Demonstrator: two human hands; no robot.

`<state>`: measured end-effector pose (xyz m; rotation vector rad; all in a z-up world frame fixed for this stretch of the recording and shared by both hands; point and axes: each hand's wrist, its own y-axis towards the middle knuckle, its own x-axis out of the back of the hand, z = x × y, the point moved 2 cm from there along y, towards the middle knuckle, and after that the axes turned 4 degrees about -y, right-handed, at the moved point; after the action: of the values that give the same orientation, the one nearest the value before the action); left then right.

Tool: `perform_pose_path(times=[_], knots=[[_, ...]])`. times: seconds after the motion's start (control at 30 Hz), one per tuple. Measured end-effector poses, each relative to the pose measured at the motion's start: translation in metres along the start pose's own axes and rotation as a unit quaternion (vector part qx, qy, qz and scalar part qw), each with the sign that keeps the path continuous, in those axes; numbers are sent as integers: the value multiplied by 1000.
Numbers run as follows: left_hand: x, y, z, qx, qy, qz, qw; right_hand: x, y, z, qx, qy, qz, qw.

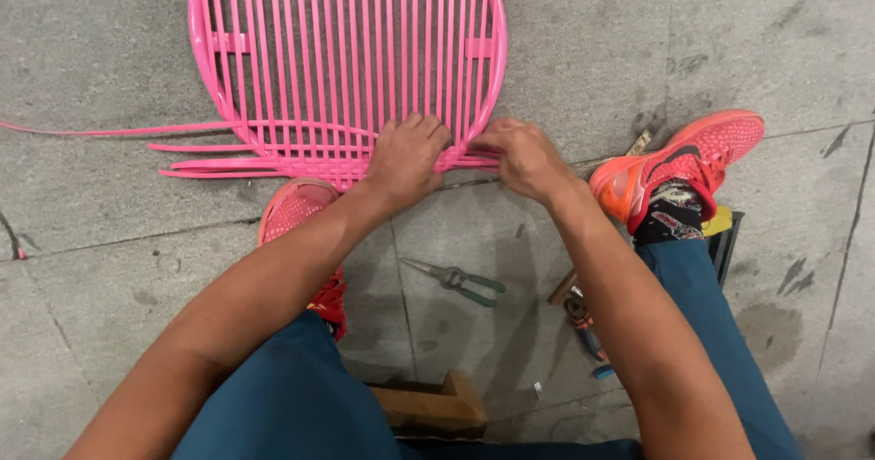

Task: The person is weaving pink plastic strips through a circular pink frame to create a chair seat or back.

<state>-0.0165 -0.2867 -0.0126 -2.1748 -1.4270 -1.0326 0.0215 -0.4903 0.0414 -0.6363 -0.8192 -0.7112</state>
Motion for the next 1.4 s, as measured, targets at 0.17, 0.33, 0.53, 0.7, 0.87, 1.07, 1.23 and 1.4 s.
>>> perform_pose_path(times=[0.17, 0.33, 0.53, 0.7, 0.87, 1.07, 1.23, 1.4], knots=[[5, -3, -3, -3, 0, -11, 1000, 5, 3, 5, 14, 3, -2, 1000], [3, -3, -2, -20, -15, -22, 999, -3, -1, -31, -71, 210, 78, 972], [7, -5, -1, -32, -18, -38, 999, 40, -24, -86, -223, 246, -254, 908], [5, 1, 0, -39, -24, -40, 998, 15, -18, -31, -79, 32, -127, 988], [4, -12, 4, -29, -11, -30, 999, -13, -6, 41, 23, 59, -62, 996], [10, -18, 9, -68, -48, -18, 996, -27, -1, 37, 12, 19, -62, 998], [11, -9, 9, -40, -25, -13, 999, -43, 11, 33, 29, -65, -94, 993], [9, -15, 4, -20, -51, -12, 998, -61, 3, 30, 28, -74, -125, 989]])
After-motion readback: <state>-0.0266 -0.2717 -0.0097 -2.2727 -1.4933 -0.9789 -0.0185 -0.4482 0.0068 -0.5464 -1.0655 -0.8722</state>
